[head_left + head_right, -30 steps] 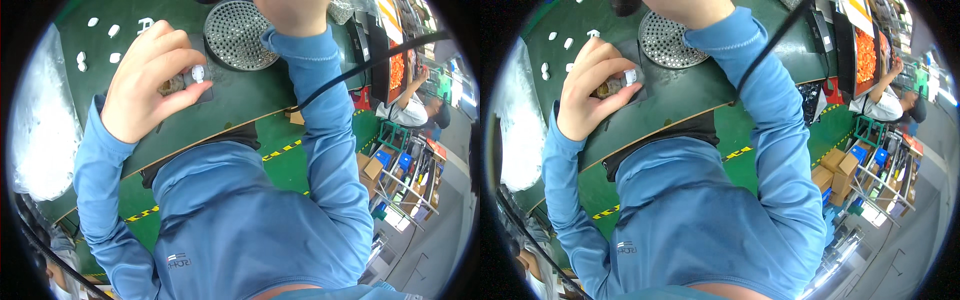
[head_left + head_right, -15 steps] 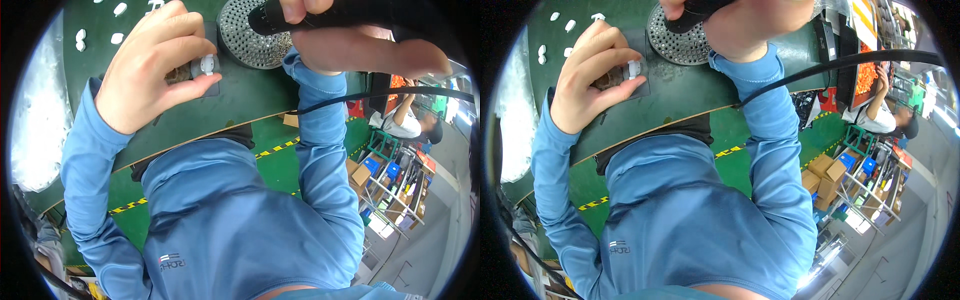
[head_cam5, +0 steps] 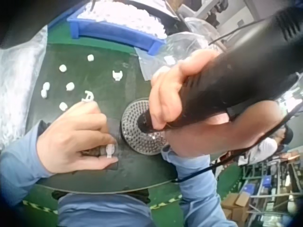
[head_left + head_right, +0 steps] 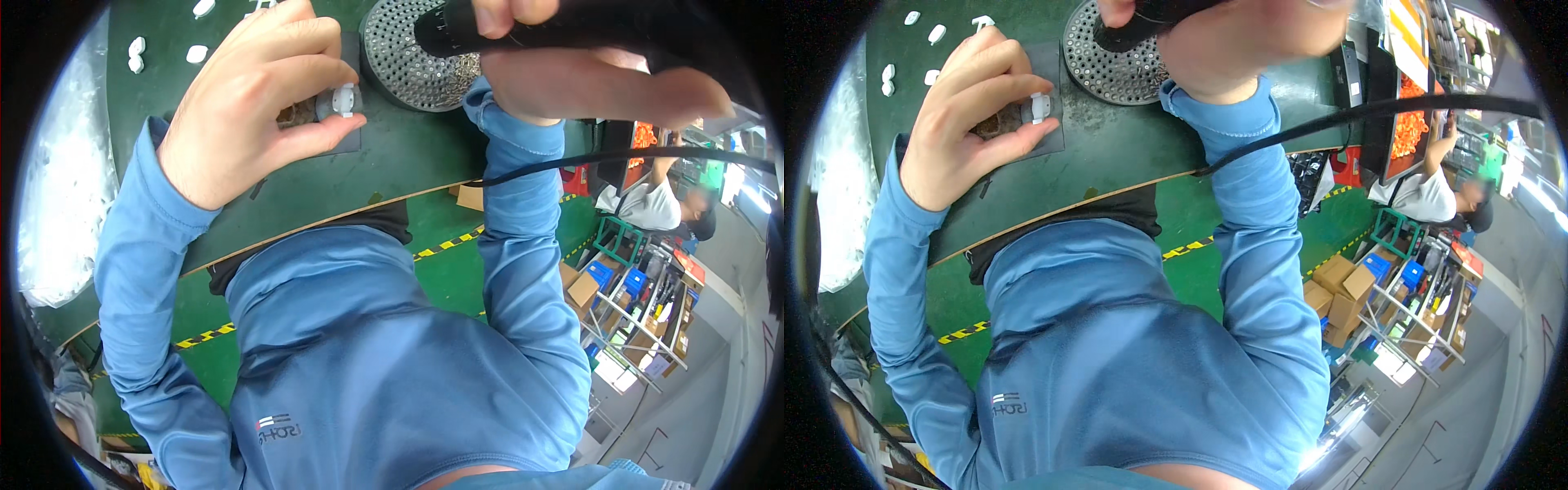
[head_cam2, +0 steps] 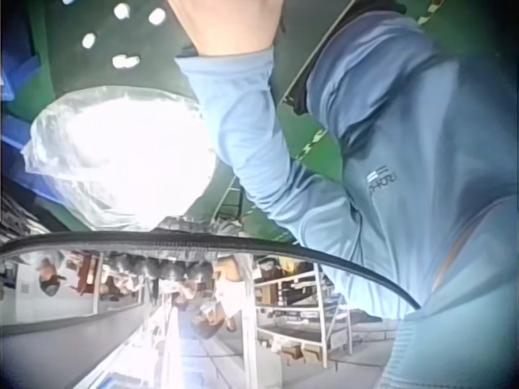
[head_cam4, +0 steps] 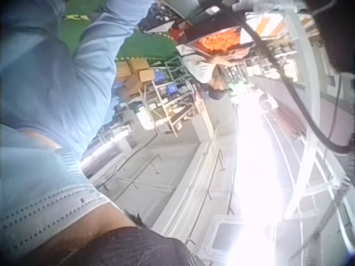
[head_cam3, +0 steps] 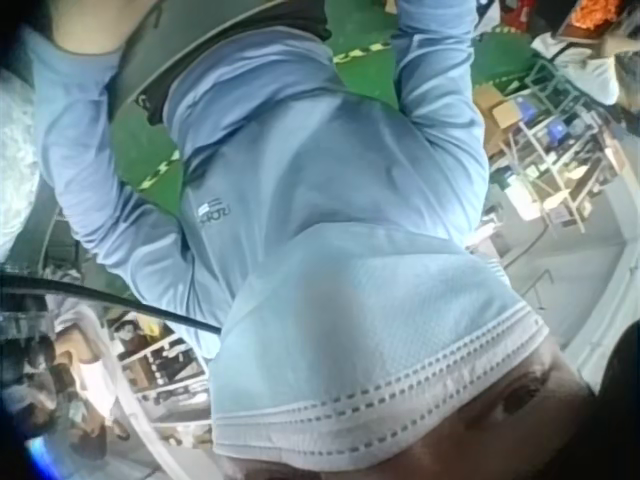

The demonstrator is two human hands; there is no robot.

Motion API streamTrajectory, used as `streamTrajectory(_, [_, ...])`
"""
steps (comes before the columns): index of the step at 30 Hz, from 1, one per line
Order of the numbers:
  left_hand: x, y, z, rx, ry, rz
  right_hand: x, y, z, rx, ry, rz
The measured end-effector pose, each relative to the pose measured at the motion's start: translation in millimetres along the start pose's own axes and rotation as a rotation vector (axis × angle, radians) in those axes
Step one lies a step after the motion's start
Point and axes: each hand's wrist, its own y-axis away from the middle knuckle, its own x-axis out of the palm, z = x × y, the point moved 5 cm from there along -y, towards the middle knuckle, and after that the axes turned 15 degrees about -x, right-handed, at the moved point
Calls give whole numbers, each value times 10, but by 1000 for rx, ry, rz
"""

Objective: Assembling small plastic components using a handheld electric screwdriver at a factory workbench.

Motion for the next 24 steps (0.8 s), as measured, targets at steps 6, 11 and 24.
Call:
streamTrajectory(6, [33, -30, -27, 24, 32, -11, -33, -117, 235, -11, 156, 310])
streamTrajectory(11, [32, 15, -5, -5, 4, 26, 296, 31, 213, 33, 117, 378])
streamTrajectory(24, [94, -13, 13, 139, 95, -97, 423, 36, 187, 122, 54, 495])
